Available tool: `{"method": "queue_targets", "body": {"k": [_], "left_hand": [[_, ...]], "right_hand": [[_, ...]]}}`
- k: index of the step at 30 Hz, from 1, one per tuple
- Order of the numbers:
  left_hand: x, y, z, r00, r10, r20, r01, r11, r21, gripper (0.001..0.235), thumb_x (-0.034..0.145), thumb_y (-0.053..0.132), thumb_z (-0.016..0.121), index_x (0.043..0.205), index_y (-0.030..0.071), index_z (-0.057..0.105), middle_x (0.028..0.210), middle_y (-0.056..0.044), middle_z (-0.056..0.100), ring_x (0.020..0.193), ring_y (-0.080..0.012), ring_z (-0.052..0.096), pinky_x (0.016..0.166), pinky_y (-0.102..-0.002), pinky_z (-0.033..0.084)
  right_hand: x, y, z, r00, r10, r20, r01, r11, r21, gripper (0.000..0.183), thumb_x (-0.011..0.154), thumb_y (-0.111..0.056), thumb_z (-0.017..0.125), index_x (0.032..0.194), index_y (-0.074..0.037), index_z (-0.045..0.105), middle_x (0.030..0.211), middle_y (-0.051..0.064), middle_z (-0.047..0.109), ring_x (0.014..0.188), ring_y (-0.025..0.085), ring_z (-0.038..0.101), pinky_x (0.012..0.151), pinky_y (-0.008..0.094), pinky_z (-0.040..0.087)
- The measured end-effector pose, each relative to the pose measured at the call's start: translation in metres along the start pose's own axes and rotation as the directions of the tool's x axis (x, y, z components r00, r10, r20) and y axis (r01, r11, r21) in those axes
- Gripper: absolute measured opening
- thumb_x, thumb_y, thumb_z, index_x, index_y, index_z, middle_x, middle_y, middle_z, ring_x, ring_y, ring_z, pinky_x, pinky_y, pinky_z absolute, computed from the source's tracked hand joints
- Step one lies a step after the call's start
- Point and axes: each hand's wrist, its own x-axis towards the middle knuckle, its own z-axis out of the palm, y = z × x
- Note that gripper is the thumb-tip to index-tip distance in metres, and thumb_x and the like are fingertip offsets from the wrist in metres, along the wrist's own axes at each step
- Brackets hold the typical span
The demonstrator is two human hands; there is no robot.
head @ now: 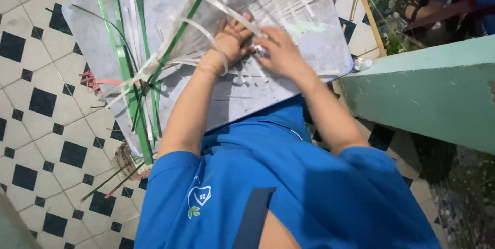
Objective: Weaving thin plastic strips together on a flat board to create a mat or bag component.
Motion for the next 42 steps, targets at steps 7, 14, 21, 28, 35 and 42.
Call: {"method": "queue_targets", "body": {"k": [7,14,21,28,35,42], "left_hand": [[-0.003,0.014,-0.023,0.999,-0.033,0.043,0.034,0.999,-0.026,0.057,0.088,0.048,0.064,0.135,0.017,0.055,0.156,-0.007,0.031,0.143,-0.0319,0.020,0.110,-0.062,0.018],[0.008,0.002,0.002,0.998,-0.068,0.015,0.067,0.997,0.036,0.061,0.086,0.057,0.059,0.137,0.024,0.052,0.147,-0.006,0.043,0.137,-0.0305,0.030,0.109,-0.056,0.016],[0.020,-0.007,0.013,0.994,-0.105,-0.014,0.104,0.994,-0.013,0.068,0.081,0.055,0.069,0.140,0.027,0.050,0.153,-0.008,0.036,0.141,-0.0332,0.027,0.105,-0.062,0.024],[0.004,0.008,-0.031,0.988,-0.121,0.096,0.132,0.983,-0.127,0.067,0.085,0.045,0.069,0.144,0.023,0.046,0.158,-0.007,0.025,0.145,-0.0306,0.014,0.112,-0.061,0.017],[0.014,-0.008,0.015,0.989,-0.148,0.002,0.147,0.980,-0.135,0.061,0.086,0.051,0.071,0.141,0.032,0.051,0.153,0.001,0.039,0.145,-0.0272,0.026,0.116,-0.056,0.020],[0.009,-0.006,0.018,0.985,-0.165,-0.058,0.152,0.972,-0.181,0.060,0.086,0.055,0.068,0.139,0.029,0.054,0.153,0.003,0.042,0.143,-0.0236,0.031,0.117,-0.054,0.013]], "right_hand": [[-0.038,-0.023,0.065,0.982,-0.176,-0.066,0.178,0.984,0.025,0.025,0.078,-0.015,0.076,0.102,-0.010,0.069,0.112,0.008,0.064,0.090,0.033,0.057,0.074,0.047,0.046],[-0.040,-0.060,0.068,0.921,-0.325,-0.216,0.346,0.936,0.066,0.007,0.089,-0.009,0.062,0.088,-0.008,0.068,0.086,0.011,0.064,0.075,0.033,0.060,0.063,0.045,0.048],[-0.034,-0.045,0.200,0.958,-0.247,0.147,0.260,0.963,-0.078,0.010,0.072,-0.009,0.061,0.063,-0.007,0.059,0.061,0.011,0.060,0.055,0.035,0.062,0.045,0.048,0.050],[-0.033,-0.066,0.101,0.964,-0.231,0.136,0.204,0.961,0.186,0.006,0.080,-0.013,0.058,0.084,-0.009,0.057,0.081,0.012,0.059,0.078,0.037,0.060,0.061,0.048,0.048],[-0.098,-0.033,0.004,0.896,0.099,0.433,-0.116,0.993,0.013,0.019,0.080,-0.010,0.062,0.098,-0.015,0.070,0.100,0.011,0.067,0.098,0.034,0.065,0.083,0.043,0.052],[-0.180,-0.025,-0.149,0.686,0.635,0.356,-0.695,0.717,0.061,0.029,0.082,-0.001,0.061,0.107,-0.008,0.074,0.108,0.017,0.072,0.104,0.038,0.067,0.090,0.045,0.051]]}}
